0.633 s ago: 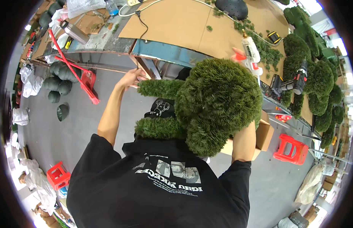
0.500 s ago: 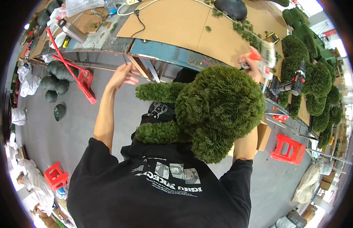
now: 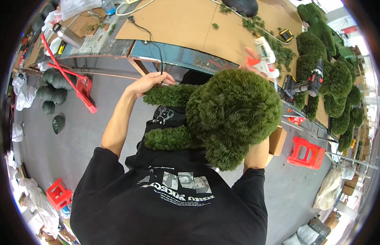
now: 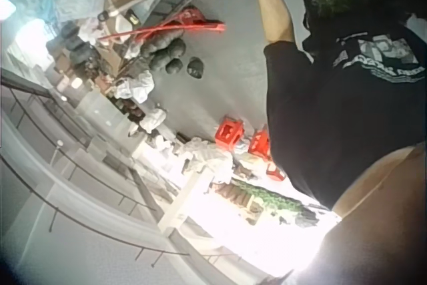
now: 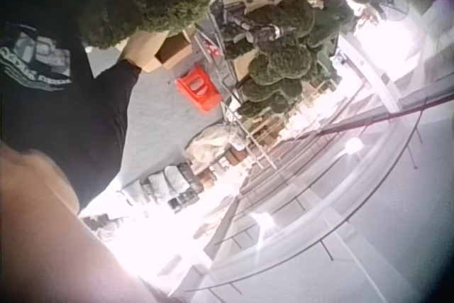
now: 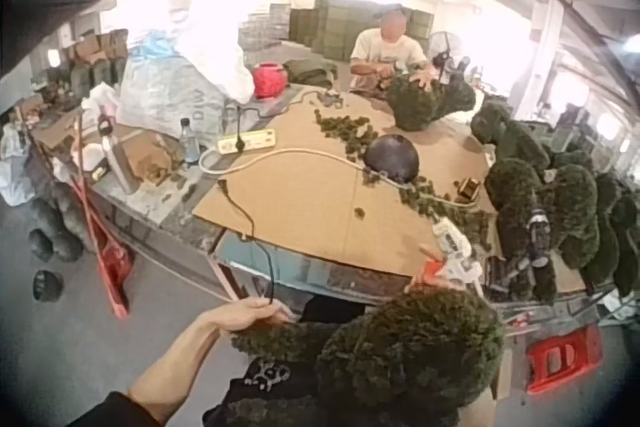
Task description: Assembling and securing moss pieces onto a dog-shaped frame using a glue gun and a power drill.
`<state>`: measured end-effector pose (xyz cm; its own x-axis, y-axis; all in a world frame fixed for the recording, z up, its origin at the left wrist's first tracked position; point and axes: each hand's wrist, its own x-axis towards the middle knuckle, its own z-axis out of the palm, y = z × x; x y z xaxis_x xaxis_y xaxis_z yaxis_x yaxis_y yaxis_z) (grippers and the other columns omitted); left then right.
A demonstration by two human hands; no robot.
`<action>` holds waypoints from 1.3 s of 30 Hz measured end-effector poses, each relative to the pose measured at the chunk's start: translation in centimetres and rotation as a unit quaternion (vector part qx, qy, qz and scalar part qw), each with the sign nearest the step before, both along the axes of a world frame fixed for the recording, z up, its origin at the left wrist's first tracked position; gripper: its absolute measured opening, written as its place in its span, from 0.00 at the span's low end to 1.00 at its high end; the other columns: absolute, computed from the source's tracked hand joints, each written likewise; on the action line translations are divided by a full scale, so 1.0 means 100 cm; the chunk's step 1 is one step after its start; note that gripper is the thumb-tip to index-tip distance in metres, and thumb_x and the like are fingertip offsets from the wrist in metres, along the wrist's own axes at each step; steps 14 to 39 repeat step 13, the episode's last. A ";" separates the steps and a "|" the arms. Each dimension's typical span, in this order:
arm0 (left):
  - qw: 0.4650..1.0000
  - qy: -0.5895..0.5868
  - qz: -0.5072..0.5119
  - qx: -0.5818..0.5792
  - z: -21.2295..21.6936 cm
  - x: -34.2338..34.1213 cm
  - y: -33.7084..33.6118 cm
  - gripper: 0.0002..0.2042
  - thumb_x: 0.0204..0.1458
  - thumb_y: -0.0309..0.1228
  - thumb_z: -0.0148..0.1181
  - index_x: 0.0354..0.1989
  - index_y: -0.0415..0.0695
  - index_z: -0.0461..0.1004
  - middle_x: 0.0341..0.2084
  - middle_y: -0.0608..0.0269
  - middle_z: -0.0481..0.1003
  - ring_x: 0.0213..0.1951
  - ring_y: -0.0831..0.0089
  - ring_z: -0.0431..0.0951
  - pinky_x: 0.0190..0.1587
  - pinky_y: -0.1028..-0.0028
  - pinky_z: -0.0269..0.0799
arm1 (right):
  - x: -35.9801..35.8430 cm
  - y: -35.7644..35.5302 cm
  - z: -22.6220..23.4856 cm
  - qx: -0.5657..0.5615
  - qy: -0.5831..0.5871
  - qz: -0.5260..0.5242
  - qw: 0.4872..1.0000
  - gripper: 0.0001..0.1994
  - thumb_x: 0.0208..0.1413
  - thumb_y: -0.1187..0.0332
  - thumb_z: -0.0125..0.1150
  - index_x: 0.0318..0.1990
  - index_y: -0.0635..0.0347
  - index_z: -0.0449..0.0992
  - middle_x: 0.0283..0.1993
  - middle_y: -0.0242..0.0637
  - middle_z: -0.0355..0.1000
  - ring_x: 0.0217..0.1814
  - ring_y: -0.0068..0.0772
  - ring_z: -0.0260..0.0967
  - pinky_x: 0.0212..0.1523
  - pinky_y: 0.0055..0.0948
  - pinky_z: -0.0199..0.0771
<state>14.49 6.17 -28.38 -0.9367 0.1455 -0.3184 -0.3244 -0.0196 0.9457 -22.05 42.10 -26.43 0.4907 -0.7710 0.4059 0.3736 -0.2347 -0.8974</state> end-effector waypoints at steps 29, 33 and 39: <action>0.969 0.175 0.173 -0.018 0.029 0.008 -0.010 0.22 0.75 0.47 0.44 0.46 0.40 0.76 0.42 0.59 0.82 0.44 0.72 0.83 0.53 0.71 0.77 | 0.129 0.047 0.039 -0.112 0.004 -0.317 0.942 0.34 0.71 0.66 0.54 0.80 0.52 0.50 0.35 0.37 0.62 0.44 0.36 0.60 0.68 0.61 0.58; 0.969 0.175 0.173 -0.018 0.029 0.008 -0.010 0.22 0.75 0.47 0.44 0.46 0.40 0.76 0.42 0.59 0.82 0.44 0.72 0.83 0.53 0.71 0.77 | 0.129 0.047 0.039 -0.112 0.004 -0.317 0.942 0.34 0.71 0.66 0.54 0.80 0.52 0.50 0.35 0.37 0.62 0.44 0.36 0.60 0.68 0.61 0.58; 0.969 0.175 0.173 -0.018 0.029 0.008 -0.010 0.22 0.75 0.47 0.44 0.46 0.40 0.76 0.42 0.59 0.82 0.44 0.72 0.83 0.53 0.71 0.77 | 0.129 0.047 0.039 -0.112 0.004 -0.317 0.942 0.34 0.71 0.66 0.54 0.80 0.52 0.50 0.35 0.37 0.62 0.44 0.36 0.60 0.68 0.61 0.58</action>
